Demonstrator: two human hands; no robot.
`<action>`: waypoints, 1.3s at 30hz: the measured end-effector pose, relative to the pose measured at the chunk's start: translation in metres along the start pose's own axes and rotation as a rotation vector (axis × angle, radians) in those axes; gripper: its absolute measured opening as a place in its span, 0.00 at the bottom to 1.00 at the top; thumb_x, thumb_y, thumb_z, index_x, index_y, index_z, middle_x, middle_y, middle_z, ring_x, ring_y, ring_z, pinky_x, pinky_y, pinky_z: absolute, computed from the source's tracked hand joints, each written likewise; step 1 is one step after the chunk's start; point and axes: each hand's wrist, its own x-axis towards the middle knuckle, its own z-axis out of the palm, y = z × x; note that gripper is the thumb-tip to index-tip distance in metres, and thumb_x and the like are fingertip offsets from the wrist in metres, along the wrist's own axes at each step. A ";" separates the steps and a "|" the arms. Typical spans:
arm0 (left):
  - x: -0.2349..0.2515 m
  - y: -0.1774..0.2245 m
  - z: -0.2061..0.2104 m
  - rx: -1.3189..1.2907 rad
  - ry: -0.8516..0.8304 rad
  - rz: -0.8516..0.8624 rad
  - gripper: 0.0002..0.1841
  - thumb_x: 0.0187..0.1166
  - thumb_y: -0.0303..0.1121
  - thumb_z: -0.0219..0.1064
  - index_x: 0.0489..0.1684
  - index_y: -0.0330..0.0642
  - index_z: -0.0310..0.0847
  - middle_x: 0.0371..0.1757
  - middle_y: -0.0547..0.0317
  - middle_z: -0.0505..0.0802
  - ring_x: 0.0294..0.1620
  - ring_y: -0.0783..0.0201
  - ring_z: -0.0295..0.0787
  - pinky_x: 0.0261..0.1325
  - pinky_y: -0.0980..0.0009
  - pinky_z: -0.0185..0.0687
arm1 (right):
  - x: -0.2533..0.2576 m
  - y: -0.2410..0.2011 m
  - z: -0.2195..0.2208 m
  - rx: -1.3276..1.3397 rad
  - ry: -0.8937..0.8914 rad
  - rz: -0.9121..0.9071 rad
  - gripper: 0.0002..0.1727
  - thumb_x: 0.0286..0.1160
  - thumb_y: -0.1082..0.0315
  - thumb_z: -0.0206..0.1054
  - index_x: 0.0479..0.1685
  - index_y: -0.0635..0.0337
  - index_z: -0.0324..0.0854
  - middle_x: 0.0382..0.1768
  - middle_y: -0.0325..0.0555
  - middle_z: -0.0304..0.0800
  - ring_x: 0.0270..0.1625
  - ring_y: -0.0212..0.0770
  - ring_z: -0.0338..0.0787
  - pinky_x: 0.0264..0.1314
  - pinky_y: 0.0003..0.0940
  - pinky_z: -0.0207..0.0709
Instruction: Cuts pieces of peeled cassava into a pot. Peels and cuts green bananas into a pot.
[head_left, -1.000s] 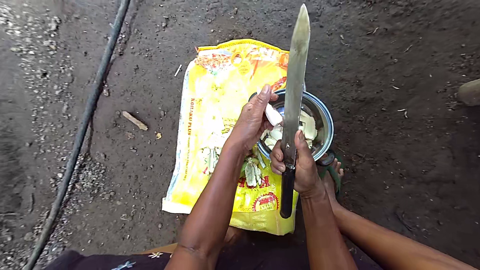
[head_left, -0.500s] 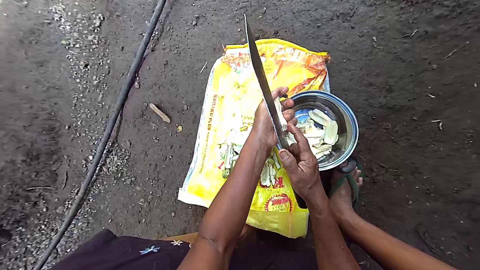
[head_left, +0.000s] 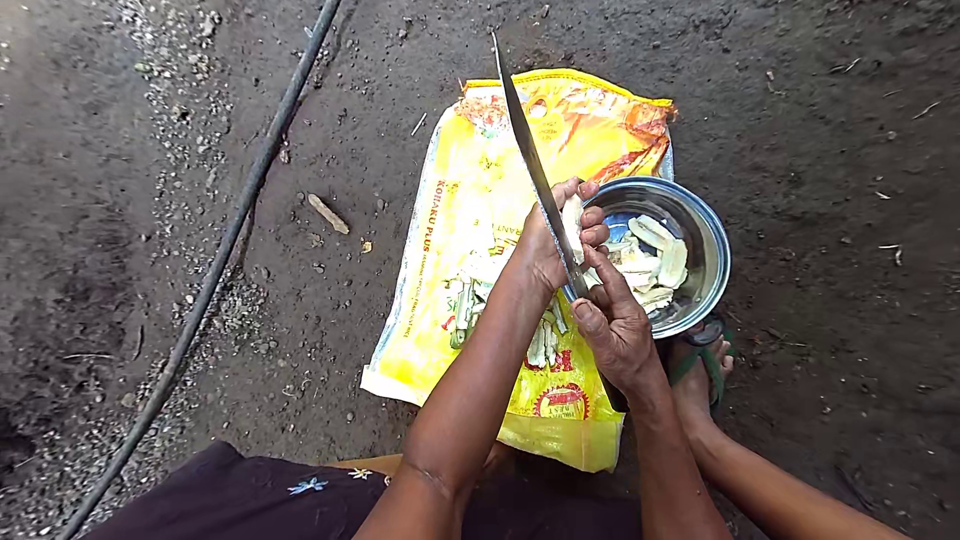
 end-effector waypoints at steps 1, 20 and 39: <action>0.000 0.000 0.000 -0.005 0.007 -0.007 0.22 0.92 0.51 0.38 0.34 0.54 0.74 0.13 0.69 0.73 0.11 0.70 0.71 0.17 0.76 0.70 | 0.000 0.001 -0.001 0.020 -0.015 0.015 0.37 0.83 0.48 0.62 0.87 0.57 0.64 0.23 0.25 0.75 0.21 0.17 0.69 0.25 0.15 0.68; -0.003 -0.016 0.010 0.026 0.136 -0.012 0.16 0.92 0.44 0.42 0.33 0.53 0.67 0.15 0.69 0.72 0.11 0.75 0.69 0.15 0.82 0.68 | -0.002 0.012 0.001 0.096 0.030 0.105 0.36 0.81 0.43 0.63 0.86 0.49 0.66 0.21 0.24 0.75 0.19 0.20 0.71 0.23 0.18 0.70; -0.006 -0.022 0.027 0.087 0.240 0.054 0.16 0.93 0.43 0.44 0.32 0.51 0.67 0.18 0.66 0.75 0.17 0.70 0.75 0.24 0.77 0.76 | 0.001 0.012 -0.010 0.091 0.049 0.128 0.40 0.81 0.36 0.58 0.87 0.52 0.63 0.19 0.24 0.73 0.17 0.22 0.72 0.23 0.20 0.73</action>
